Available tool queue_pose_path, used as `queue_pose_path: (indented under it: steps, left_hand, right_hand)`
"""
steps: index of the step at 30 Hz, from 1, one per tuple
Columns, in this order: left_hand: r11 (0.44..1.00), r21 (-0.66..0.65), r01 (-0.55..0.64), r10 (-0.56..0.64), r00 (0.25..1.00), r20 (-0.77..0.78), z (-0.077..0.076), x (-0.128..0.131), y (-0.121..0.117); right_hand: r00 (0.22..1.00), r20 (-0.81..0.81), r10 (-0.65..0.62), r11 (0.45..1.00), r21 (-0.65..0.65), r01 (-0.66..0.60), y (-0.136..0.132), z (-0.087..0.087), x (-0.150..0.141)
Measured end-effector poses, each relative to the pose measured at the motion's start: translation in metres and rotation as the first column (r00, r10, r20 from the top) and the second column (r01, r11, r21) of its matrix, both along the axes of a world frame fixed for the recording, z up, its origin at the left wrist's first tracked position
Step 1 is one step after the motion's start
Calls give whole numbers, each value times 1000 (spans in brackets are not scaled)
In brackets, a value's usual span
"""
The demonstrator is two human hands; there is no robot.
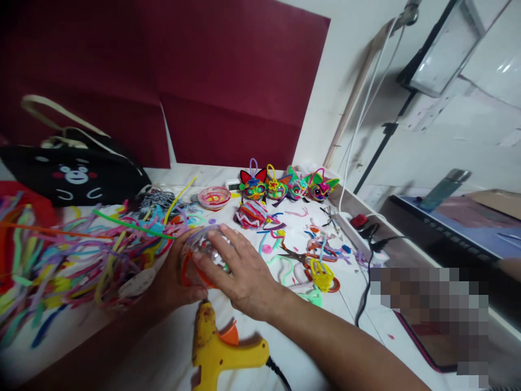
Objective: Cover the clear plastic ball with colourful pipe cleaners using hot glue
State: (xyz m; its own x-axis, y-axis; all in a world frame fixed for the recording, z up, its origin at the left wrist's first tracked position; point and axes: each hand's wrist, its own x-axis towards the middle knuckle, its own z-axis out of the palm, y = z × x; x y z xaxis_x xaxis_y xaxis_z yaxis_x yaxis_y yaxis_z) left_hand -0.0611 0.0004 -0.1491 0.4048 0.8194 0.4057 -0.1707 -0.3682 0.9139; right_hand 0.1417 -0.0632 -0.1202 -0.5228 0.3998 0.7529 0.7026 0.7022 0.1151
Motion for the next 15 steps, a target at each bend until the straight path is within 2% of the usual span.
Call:
queue_pose_path:
  steps: [4, 7, 11, 13, 15]
  left_hand:
    - [989, 103, -109, 113, 993, -28, 7, 4, -6]
    - [962, 206, -179, 187, 982, -19, 10, 5, -9]
    - [945, 261, -199, 203, 979, 12, 10, 1, -5]
    - [934, 296, -199, 206, 978, 7, 12, -2, -3]
    - [910, 368, -192, 206, 979, 1, 15, -5, -4]
  right_hand:
    - [1000, -26, -10, 999, 45, 11, 0, -2, -5]
    - [996, -67, 57, 998, 16, -56, 2, 0, -5]
    - [979, -118, 167, 970, -161, -184, -2, 14, 5]
    - [962, -233, 145, 935, -286, -211, -5, 22, 12]
    - [929, -360, 86, 865, -436, -249, -8, 27, 18]
